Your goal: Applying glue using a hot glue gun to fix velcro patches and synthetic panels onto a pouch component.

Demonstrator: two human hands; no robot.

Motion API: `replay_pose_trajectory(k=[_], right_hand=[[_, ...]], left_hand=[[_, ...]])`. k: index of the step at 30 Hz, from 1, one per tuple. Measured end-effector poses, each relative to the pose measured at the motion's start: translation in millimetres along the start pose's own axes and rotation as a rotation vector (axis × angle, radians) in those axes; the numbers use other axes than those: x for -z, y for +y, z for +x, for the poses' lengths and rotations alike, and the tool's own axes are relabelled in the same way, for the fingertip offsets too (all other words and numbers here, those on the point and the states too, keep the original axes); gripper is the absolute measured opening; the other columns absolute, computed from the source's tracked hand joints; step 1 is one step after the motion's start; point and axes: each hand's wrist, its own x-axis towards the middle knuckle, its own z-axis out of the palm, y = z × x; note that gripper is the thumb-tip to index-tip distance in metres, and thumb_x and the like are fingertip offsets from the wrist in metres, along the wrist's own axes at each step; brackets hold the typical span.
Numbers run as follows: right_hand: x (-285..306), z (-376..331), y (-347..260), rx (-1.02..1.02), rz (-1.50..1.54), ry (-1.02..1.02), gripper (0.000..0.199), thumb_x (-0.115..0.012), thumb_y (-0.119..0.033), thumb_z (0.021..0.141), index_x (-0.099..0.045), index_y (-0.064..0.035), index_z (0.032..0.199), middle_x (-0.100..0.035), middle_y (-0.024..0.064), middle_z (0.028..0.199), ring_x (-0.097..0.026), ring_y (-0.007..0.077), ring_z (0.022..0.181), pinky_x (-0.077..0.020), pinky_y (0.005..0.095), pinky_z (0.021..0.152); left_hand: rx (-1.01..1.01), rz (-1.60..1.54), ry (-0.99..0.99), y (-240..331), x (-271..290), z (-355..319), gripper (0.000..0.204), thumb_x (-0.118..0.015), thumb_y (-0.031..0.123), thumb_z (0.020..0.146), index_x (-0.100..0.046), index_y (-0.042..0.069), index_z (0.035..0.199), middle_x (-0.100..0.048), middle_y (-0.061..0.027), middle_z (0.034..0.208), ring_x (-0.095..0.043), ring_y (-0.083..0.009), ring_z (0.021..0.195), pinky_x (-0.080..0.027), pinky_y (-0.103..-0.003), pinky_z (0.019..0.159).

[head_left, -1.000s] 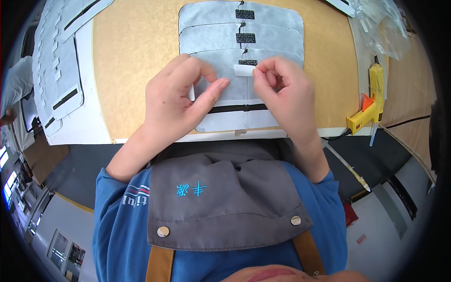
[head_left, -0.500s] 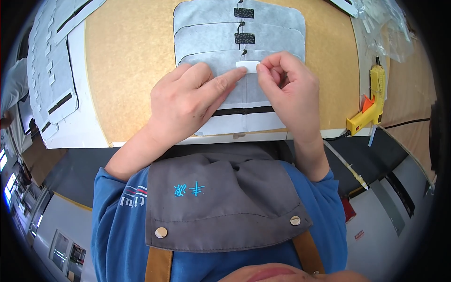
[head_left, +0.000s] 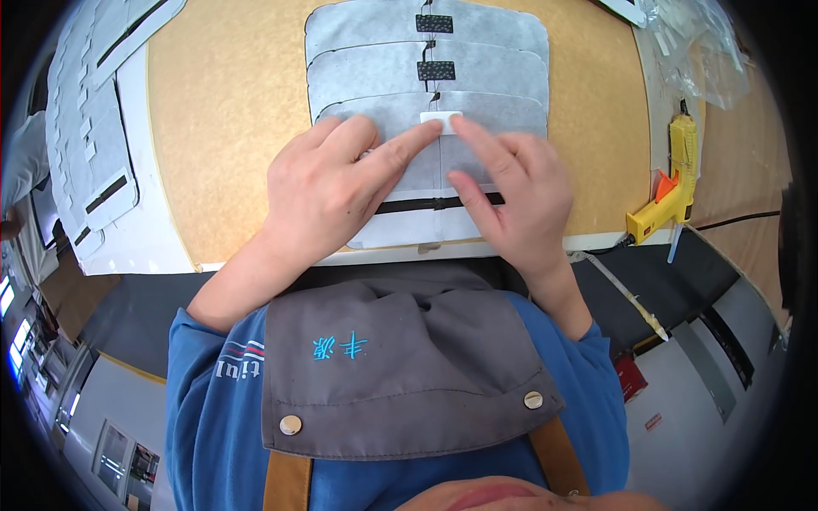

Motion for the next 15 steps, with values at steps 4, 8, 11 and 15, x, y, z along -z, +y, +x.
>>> replay_pose_trajectory(k=[4, 8, 11, 15], right_hand=[[1.5, -5.9, -1.7, 0.061, -0.176, -0.104, 0.047, -0.078, -0.029, 0.078, -0.071, -0.0253, 0.125, -0.052, -0.0038, 0.084, -0.049, 0.0153, 0.071, -0.0401, 0.0306, 0.063], [-0.4, -5.7, -0.3, 0.053, -0.224, -0.111, 0.046, -0.077, -0.031, 0.079, -0.072, -0.026, 0.124, -0.052, -0.004, 0.084, -0.05, 0.0156, 0.072, -0.0399, 0.0306, 0.063], [-1.6, -1.6, 3.7, 0.0, -0.131, -0.084, 0.046, -0.077, -0.03, 0.08, -0.071, -0.0256, 0.125, -0.052, -0.0035, 0.084, -0.051, 0.0157, 0.072, -0.0403, 0.0312, 0.063], [-3.9, 3.5, 1.3, -0.046, -0.1, -0.066, 0.046, -0.077, -0.029, 0.081, -0.07, -0.0247, 0.126, -0.052, -0.003, 0.084, -0.052, 0.0162, 0.073, -0.041, 0.0323, 0.064]], left_hand=[[0.017, 0.019, -0.017, 4.3, 1.4, 0.1, 0.045, -0.078, 0.014, 0.075, -0.075, 0.027, 0.118, -0.038, 0.0008, 0.064, -0.045, -0.0146, 0.056, -0.038, -0.03, 0.048], [0.035, 0.022, -0.033, 4.6, 1.4, 1.1, 0.045, -0.078, 0.014, 0.075, -0.075, 0.027, 0.118, -0.037, 0.0008, 0.064, -0.044, -0.0146, 0.056, -0.038, -0.03, 0.047], [0.035, 0.027, -0.043, 1.4, 1.8, 3.4, 0.045, -0.078, 0.014, 0.075, -0.075, 0.027, 0.118, -0.038, 0.0007, 0.064, -0.045, -0.0147, 0.056, -0.038, -0.03, 0.047], [0.028, 0.036, -0.043, -0.6, 3.0, 6.6, 0.046, -0.077, 0.014, 0.076, -0.074, 0.027, 0.119, -0.038, 0.0007, 0.064, -0.045, -0.0148, 0.056, -0.039, -0.03, 0.048]])
